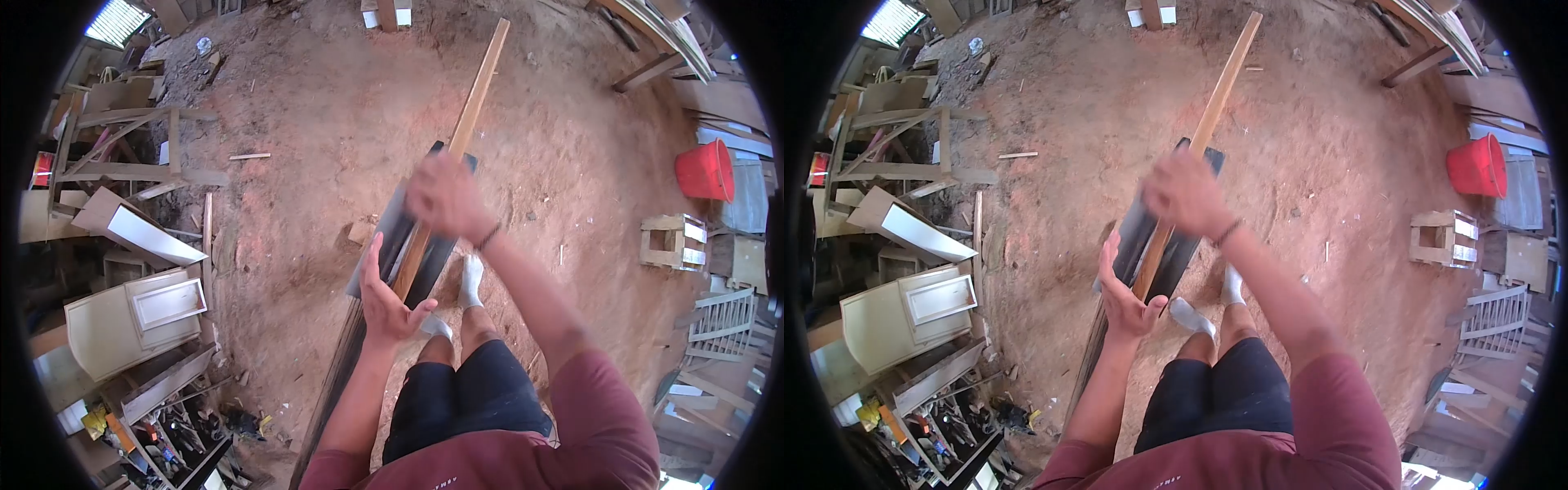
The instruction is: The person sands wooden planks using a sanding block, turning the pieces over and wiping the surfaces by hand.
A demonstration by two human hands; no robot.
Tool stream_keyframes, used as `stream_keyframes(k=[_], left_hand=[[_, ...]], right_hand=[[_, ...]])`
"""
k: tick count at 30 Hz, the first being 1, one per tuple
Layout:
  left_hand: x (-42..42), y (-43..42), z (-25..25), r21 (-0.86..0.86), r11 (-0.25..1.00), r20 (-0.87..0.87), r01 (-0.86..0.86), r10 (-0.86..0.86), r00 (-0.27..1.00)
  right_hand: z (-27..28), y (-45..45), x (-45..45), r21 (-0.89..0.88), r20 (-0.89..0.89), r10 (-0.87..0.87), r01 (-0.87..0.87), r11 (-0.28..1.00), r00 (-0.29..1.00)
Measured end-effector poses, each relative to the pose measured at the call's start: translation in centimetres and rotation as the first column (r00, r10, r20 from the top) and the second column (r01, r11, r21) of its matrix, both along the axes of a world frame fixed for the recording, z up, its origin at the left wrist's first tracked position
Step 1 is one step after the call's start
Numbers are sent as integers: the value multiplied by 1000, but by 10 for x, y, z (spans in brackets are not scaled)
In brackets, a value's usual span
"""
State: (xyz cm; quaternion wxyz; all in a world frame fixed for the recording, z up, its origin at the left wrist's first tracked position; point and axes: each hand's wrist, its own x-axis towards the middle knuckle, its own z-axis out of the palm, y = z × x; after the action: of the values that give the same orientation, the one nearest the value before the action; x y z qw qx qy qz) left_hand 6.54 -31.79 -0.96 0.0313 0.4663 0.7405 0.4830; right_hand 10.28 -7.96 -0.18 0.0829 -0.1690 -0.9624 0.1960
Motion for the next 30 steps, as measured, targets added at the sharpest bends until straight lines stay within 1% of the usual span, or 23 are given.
stream_keyframes(k=[1,2,3,4,5,6,7,9,10,12,13,15,16,17,18,20,23,25,26,28,29,30], left_hand=[[-1,-1,1,21,1000,-7,16,-16,1000],[2,-7,4,14,1000,-9,21,-21,1000],[3,-10,8,-56,998,-34,10,-12,999],[5,-11,11,-116,993,-58,-8,1,998],[10,-19,14,-112,994,-51,-9,3,999],[16,-31,17,-196,980,-97,-44,25,995],[18,-39,19,-272,959,-153,-84,44,987],[21,-47,18,-280,957,-138,-81,43,989],[23,-52,18,-298,952,-123,-71,35,992],[20,-50,18,-294,954,-119,-61,27,993],[20,-48,20,-280,958,-87,-64,41,995],[21,-49,21,-270,961,-53,-62,49,997],[20,-48,19,-261,964,-52,-51,39,998],[20,-49,18,-250,967,-50,-48,36,998],[20,-50,17,-248,967,-51,-55,43,998],[16,-53,14,-185,982,-70,-39,26,997],[15,-54,11,-155,988,-24,12,-16,1000],[15,-55,8,-137,991,-14,11,-13,1000],[15,-58,7,-111,994,-9,9,-10,1000],[15,-60,5,-117,993,-5,13,-13,1000],[15,-60,4,-96,995,20,5,-3,1000],[16,-60,5,-76,997,46,-12,16,999]], right_hand=[[-3,8,-6,-7,-1,-3,3,1000,1000],[-6,13,-9,26,-113,-31,34,999,993],[-6,14,-12,64,-226,-56,72,995,972],[-8,-1,-8,73,-228,-57,75,994,972],[-13,-37,3,97,-318,93,-65,993,943],[-15,-65,16,126,-399,234,-200,972,887],[-11,-76,24,127,-395,237,-203,971,888],[-2,-88,33,92,-432,335,-329,940,837],[-6,-73,32,81,-430,330,-328,941,840],[-19,-13,19,72,-290,95,-77,994,952],[-19,0,15,71,-287,98,-81,994,953],[-15,13,12,146,-344,-116,175,974,932],[-14,-3,16,145,-345,-120,179,973,931],[-13,-35,26,109,-351,26,14,994,936],[-11,-66,36,76,-362,175,-158,985,916],[-9,-119,55,119,-335,347,-325,938,876],[-2,-77,45,86,-349,333,-324,942,876],[-22,-17,24,111,-329,145,-115,987,933],[-23,-5,17,103,-327,140,-112,988,935],[-11,14,9,148,-298,-44,92,985,954],[-20,-9,13,154,-270,-28,71,985,962],[-24,-41,25,211,-303,102,-37,977,948]])
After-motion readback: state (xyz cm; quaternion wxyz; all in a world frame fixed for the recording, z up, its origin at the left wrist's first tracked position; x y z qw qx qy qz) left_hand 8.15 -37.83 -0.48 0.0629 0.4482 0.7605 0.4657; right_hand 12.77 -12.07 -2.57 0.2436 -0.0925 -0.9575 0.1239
